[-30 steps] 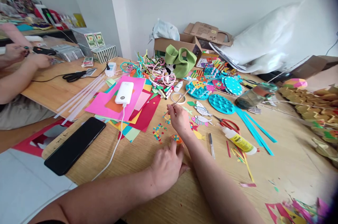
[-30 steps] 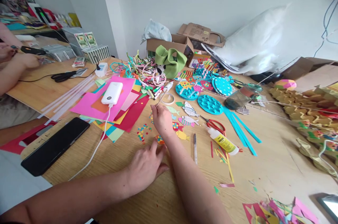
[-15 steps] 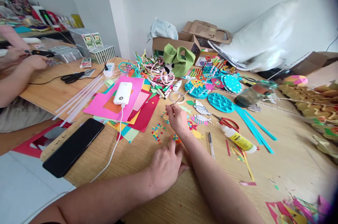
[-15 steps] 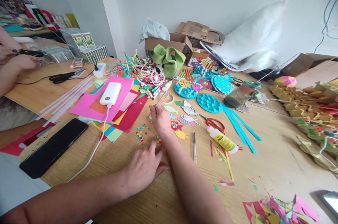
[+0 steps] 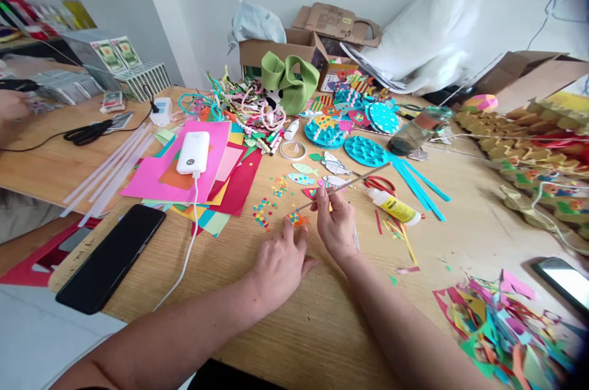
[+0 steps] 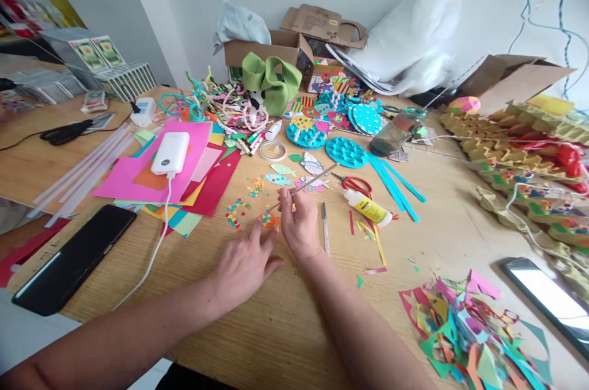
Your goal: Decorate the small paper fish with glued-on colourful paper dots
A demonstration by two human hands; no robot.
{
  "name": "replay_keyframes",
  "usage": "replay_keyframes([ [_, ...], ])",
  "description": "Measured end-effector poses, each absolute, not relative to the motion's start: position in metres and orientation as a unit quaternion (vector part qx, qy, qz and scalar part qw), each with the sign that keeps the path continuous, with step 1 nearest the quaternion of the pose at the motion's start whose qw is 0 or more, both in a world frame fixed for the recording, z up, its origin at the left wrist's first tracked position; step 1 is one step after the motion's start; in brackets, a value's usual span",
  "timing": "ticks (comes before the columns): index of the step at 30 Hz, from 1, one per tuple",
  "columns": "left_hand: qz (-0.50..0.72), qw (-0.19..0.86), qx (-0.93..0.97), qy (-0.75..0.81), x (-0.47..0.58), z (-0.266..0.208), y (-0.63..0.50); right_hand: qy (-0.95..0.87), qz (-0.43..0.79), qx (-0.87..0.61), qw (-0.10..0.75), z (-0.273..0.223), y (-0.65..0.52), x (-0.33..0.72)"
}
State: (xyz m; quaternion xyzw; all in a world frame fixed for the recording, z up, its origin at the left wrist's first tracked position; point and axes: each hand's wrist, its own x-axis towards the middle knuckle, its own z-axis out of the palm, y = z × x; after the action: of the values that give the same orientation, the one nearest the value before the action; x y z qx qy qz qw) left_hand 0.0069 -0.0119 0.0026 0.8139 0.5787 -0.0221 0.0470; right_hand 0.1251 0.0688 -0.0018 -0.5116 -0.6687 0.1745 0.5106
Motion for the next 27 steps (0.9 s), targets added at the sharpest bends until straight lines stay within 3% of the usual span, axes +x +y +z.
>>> replay_keyframes([
  [16, -0.045, 0.061, 0.810, 0.581, 0.008, 0.008, -0.013, -0.730, 0.109, -0.448, 0.504, -0.023, 0.062, 0.134],
  [27, -0.048, 0.069, 0.809, 0.582, 0.008, 0.010, -0.013, -0.736, 0.156, -0.463, 0.469, -0.023, 0.059, 0.133],
])
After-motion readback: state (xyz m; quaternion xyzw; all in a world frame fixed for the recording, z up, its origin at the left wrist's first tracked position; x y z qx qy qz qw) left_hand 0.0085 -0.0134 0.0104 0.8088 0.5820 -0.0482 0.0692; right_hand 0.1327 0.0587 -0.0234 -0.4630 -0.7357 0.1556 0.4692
